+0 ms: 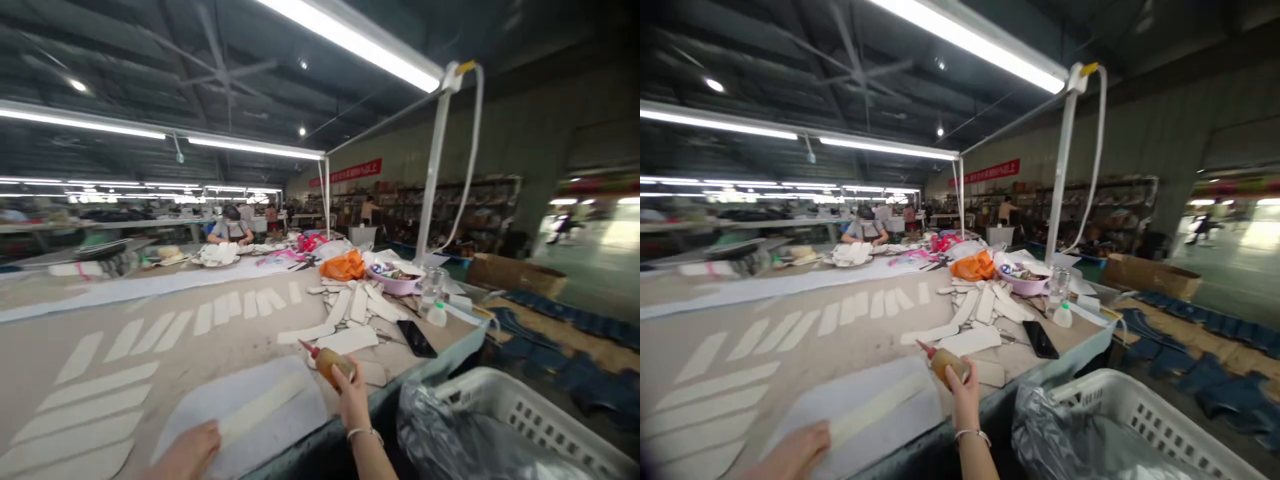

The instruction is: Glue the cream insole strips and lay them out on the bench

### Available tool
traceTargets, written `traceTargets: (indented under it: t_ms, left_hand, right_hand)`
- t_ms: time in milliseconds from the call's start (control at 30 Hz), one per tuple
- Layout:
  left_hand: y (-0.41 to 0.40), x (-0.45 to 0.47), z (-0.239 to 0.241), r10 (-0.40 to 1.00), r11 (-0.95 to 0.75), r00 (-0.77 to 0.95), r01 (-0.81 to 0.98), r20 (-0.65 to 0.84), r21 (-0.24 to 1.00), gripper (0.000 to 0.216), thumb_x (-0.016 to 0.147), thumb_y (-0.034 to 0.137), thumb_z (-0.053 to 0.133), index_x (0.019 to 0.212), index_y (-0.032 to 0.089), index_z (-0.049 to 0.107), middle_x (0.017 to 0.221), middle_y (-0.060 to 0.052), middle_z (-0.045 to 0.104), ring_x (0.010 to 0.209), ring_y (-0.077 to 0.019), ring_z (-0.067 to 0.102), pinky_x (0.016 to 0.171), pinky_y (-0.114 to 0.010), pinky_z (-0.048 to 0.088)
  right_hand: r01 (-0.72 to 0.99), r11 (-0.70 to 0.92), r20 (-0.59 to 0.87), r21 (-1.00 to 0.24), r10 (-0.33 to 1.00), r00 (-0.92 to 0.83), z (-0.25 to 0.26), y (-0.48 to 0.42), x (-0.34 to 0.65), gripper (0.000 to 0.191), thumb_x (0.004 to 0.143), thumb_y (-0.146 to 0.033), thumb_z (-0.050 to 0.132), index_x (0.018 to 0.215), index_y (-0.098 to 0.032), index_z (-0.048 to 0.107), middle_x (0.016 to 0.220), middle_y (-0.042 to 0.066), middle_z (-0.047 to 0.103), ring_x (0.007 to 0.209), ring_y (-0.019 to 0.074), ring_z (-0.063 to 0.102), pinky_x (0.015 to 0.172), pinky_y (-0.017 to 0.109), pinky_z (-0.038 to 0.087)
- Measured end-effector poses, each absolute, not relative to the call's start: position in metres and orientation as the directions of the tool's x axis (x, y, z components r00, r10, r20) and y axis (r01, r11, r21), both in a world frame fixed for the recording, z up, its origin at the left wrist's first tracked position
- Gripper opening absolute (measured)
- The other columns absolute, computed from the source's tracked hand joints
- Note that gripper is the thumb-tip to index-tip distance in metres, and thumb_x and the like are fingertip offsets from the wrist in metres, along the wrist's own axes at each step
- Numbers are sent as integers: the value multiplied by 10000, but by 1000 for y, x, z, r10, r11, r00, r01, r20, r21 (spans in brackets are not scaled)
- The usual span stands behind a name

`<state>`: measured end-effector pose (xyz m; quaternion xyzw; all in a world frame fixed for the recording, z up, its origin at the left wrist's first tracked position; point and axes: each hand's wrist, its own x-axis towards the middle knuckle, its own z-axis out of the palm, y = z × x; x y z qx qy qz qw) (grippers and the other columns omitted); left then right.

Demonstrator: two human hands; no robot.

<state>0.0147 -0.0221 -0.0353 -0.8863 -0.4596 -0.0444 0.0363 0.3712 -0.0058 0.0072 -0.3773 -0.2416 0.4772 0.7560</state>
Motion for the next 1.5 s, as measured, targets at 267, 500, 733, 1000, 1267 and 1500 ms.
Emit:
traceTargets:
  t_ms: [267,500,733,1000,1267,1500]
  left_hand:
    - [-24,38,19,838,-546,533,828,-118,-132,138,777,125,468,757,169,597,808,-84,627,739,-207,605,731,-354,488]
    - [31,-20,42,942,-331,335,919,-17,-213,236,898,181,345,848,167,574,923,-81,595,752,-173,590,725,-315,467]
    - [95,-87,41,983,-177,182,951,-5,-255,228,887,150,330,851,136,554,948,-114,579,792,-186,605,769,-329,470]
    - [139,-126,19,993,-118,106,960,-61,-254,224,859,121,352,850,127,575,966,-135,604,851,-210,624,814,-337,464]
    - [158,-144,7,991,-114,96,969,-93,-219,241,875,180,331,870,164,572,926,-114,644,863,-220,626,784,-322,444]
    - [166,-154,7,994,-91,81,986,-78,-142,179,801,167,411,846,185,583,868,-62,653,859,-201,611,787,-284,428]
  right_hand:
    - [-580,159,-77,-799,929,361,5,-17,389,645,574,-344,871,1103,-220,524,967,24,685,864,212,676,707,307,556]
    - [-639,111,-161,-761,922,352,6,-10,382,650,570,-338,877,1100,-241,514,959,3,679,837,164,664,661,222,526]
    - [-679,49,-199,-732,938,282,7,-12,369,643,586,-334,872,1109,-247,508,961,13,674,832,185,664,676,261,547]
    - [-664,-8,-204,-748,954,219,0,-3,350,603,628,-325,851,1119,-247,510,985,29,677,888,205,659,726,292,558]
    - [-657,-75,-249,-750,953,175,-3,4,339,625,580,-324,878,1090,-251,523,1021,42,683,914,228,669,766,330,561]
    - [-632,-73,-233,-771,957,174,-3,5,337,588,605,-362,861,1079,-246,534,1003,48,690,899,236,666,729,335,557]
